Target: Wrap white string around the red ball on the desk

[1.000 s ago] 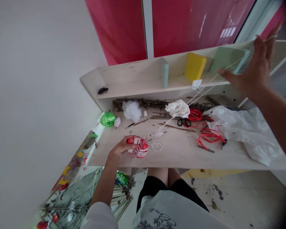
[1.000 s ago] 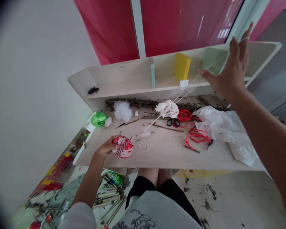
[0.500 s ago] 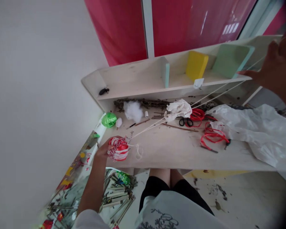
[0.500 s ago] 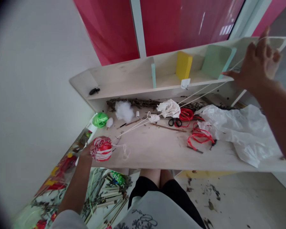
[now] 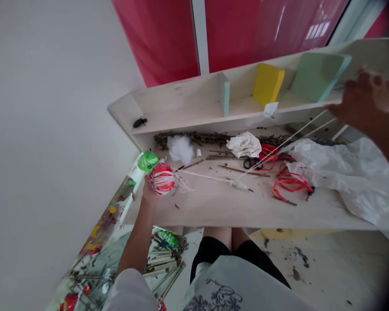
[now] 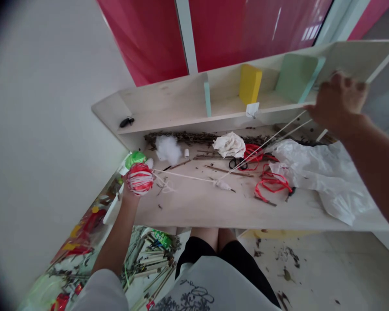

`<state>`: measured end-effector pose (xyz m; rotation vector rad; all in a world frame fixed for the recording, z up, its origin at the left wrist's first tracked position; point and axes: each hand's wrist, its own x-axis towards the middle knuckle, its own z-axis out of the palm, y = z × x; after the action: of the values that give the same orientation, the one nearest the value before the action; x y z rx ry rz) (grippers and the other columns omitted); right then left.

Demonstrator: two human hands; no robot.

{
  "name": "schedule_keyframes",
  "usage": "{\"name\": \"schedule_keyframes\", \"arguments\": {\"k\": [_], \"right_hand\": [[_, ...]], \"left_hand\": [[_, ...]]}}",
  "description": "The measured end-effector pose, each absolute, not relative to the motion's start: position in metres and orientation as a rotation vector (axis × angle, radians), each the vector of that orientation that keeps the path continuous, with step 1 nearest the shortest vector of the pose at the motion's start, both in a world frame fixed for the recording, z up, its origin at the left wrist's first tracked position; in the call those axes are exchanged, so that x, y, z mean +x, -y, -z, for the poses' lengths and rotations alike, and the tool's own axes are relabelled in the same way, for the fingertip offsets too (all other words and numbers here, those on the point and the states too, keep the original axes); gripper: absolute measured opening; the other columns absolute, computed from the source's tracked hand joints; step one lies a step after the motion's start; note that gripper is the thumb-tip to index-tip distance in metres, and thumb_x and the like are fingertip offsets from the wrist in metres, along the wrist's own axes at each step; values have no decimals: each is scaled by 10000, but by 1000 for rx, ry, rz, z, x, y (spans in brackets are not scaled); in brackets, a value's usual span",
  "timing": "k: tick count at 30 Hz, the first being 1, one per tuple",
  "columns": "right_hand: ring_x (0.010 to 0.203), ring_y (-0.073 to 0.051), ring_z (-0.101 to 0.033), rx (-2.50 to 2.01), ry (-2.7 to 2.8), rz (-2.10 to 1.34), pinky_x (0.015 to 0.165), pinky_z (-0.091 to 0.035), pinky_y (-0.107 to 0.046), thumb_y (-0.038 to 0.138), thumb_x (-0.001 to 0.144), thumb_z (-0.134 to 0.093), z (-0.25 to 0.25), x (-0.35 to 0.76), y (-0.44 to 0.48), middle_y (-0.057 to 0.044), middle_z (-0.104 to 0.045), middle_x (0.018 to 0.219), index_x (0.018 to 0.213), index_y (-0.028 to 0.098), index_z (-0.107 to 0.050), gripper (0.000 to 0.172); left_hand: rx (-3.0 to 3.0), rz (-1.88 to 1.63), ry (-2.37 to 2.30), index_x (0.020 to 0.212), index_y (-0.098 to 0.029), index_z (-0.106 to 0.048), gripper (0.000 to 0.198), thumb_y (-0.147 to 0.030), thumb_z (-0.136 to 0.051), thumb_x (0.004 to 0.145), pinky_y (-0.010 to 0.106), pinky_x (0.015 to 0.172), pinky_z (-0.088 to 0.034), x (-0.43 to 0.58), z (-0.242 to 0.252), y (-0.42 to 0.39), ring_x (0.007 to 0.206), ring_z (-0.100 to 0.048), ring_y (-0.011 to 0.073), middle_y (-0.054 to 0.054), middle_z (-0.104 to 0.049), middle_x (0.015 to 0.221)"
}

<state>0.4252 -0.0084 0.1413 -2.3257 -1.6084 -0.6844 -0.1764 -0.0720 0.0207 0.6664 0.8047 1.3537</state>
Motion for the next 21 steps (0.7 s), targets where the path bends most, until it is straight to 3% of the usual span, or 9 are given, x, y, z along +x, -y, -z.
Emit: {"name": "schedule_keyframes", "arguments": {"k": [1, 2, 6, 10, 14, 16, 19, 21], "right_hand": [[1267, -357, -487, -2341, 1688, 622, 791, -347, -488, 752, 847, -239, -140, 415, 10, -303, -540, 1341, 1242, 83, -651, 880], [1204, -351, -539, -2345, 1780, 568, 786, -368, -469, 724, 878, -309, -139, 404, 11, -287, -609, 1249, 1278, 85, -617, 814], [1048, -350, -621, -2287, 2038, 416, 708, -408, -406, 589, 935, -446, -139, 357, 25, -241, -653, 1194, 1313, 140, -577, 601], [929, -317, -652, -2009, 2145, 394, 688, -415, -367, 519, 913, -524, -138, 291, 53, -162, -713, 1064, 1170, 175, -653, 448], [798, -230, -656, -1451, 2205, -312, 646, -431, -311, 543, 875, -574, -112, 211, 80, -83, -732, 935, 909, 217, -710, 355], [751, -206, -650, -1228, 2155, -665, 645, -453, -301, 543, 827, -632, -90, 175, 86, -66, -724, 888, 929, 235, -711, 335], [769, -185, -644, -993, 1969, -880, 664, -478, -301, 549, 746, -697, -57, 133, 85, -80, -693, 1090, 1021, 237, -697, 417], [767, -179, -637, -942, 1868, -1027, 653, -475, -291, 546, 778, -639, -42, 120, 79, -74, -706, 1001, 880, 223, -705, 345]], "left_hand": [[651, -1340, -807, 940, -203, -688, 427, -580, -532, 817, 390, 873, -552, -170, -24, 67, 946, -662, 228, 54, -698, 844], [627, -1316, -809, 1001, -200, -689, 457, -583, -498, 841, 393, 851, -556, -164, -28, 64, 942, -666, 233, 71, -708, 883], [456, -1220, -755, 1167, -230, -647, 505, -591, -442, 879, 394, 792, -559, -142, -45, 64, 911, -672, 232, 73, -716, 959], [443, -1241, -692, 1198, -262, -621, 510, -614, -451, 872, 412, 857, -537, -128, -54, 62, 1047, -641, 249, 64, -707, 1020], [455, -1197, -694, 1155, -290, -634, 505, -652, -464, 846, 392, 811, -544, -116, -54, 55, 1058, -633, 255, 49, -706, 1043], [425, -1170, -709, 1128, -294, -640, 476, -641, -470, 848, 374, 769, -546, -109, -53, 52, 1031, -641, 251, 39, -708, 1032], [370, -1170, -718, 1152, -291, -626, 462, -612, -451, 871, 350, 732, -545, -100, -54, 50, 1023, -644, 244, 35, -709, 1041], [380, -1142, -702, 1219, -278, -598, 466, -568, -454, 885, 350, 748, -546, -97, -55, 50, 1065, -631, 249, 50, -705, 1082]]}}
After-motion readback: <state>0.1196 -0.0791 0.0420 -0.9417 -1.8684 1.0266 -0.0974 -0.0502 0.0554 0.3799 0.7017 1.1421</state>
